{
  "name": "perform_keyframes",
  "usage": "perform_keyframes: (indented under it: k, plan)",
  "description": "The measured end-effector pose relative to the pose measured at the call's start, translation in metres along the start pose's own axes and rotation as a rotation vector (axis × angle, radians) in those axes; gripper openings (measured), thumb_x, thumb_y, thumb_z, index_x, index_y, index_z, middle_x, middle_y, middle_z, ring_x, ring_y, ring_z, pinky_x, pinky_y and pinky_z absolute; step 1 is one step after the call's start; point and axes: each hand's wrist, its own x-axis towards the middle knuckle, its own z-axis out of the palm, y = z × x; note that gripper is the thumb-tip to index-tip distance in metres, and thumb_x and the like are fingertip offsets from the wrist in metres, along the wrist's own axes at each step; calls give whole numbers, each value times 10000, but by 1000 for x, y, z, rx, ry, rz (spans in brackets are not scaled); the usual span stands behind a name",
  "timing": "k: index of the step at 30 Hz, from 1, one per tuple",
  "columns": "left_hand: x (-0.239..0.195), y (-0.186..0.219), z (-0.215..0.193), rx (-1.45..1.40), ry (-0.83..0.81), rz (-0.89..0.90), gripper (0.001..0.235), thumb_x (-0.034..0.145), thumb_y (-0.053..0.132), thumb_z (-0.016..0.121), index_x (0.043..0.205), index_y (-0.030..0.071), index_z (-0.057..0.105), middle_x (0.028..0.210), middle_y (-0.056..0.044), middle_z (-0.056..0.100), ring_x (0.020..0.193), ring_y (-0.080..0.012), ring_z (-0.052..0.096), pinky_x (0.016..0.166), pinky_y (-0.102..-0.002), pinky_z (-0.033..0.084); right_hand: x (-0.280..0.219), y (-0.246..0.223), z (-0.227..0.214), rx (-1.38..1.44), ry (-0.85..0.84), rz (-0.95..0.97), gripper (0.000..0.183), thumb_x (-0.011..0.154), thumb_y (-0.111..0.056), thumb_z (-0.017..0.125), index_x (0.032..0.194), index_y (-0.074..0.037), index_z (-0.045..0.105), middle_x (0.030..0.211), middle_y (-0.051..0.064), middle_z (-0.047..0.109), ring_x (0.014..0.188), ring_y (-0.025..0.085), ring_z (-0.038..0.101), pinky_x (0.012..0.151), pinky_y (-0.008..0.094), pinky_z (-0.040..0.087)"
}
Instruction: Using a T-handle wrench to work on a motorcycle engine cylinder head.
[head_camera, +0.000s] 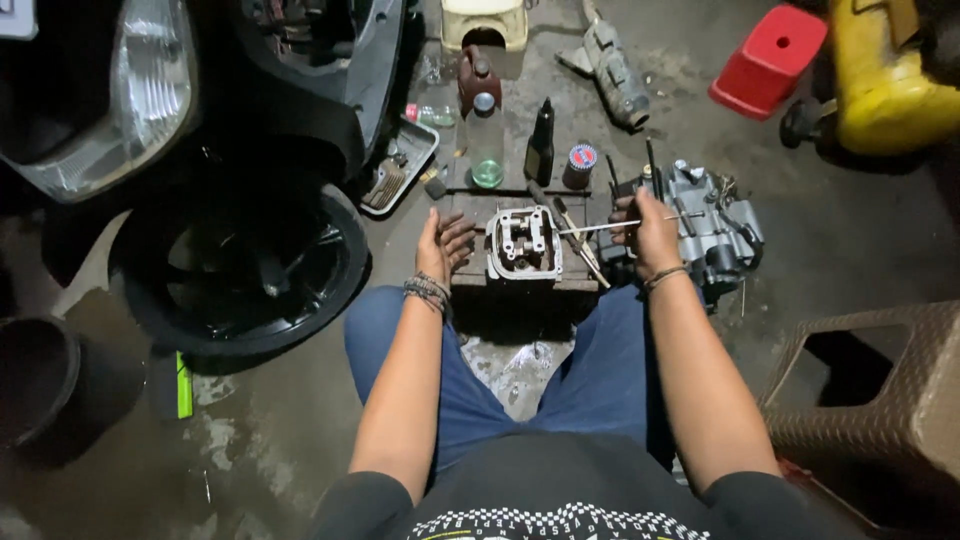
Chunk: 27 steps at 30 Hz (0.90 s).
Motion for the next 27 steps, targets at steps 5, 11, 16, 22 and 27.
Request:
perform_keyframes:
  k: [5, 11, 16, 22, 27]
  plan:
    - [0, 0, -1, 6, -1, 13, 683, 951, 732, 537, 1285, 160, 702, 1206, -105, 757, 1134, -254, 715, 916, -355, 562, 12, 14, 1, -54, -61, -54, 476, 1067, -527, 614, 1054, -63, 715, 849, 218, 717, 640, 292, 742, 521, 387, 640]
    - [2, -4, -7, 15, -4, 16, 709, 947, 746, 540, 1311, 156, 690, 1230, -123, 739, 1158, -275, 698, 959, -385, 539, 15, 22, 4, -123, -55, -115, 413, 1075, -452, 642, 964, -69, 745, 821, 206, 726, 644, 284, 740, 532, 396, 623]
    - [4, -9, -7, 101, 18, 38, 689, 970, 692, 541, 1304, 104, 672, 1177, -104, 749, 1039, -232, 732, 821, -319, 566, -12, 6, 17, -157, -62, -238, 422, 1106, -373, 597, 882, -54, 758, 681, 106, 664, 567, 189, 675, 523, 325, 590]
    - [-11, -16, 6, 484, 19, 166, 789, 922, 599, 751, 1407, -3, 596, 1407, -241, 608, 1355, -396, 536, 1138, -489, 428, -19, 8, 16, -95, -22, -334, 432, 1134, -354, 571, 904, -26, 733, 653, 155, 656, 553, 237, 691, 511, 344, 617]
    - [-27, -31, 11, 796, -98, 212, 662, 873, 644, 766, 1333, 180, 658, 1141, -120, 744, 1122, -309, 693, 984, -432, 533, -19, 8, 13, -111, -1, -426, 443, 1163, -326, 532, 921, -6, 722, 649, 167, 662, 540, 221, 686, 502, 313, 599]
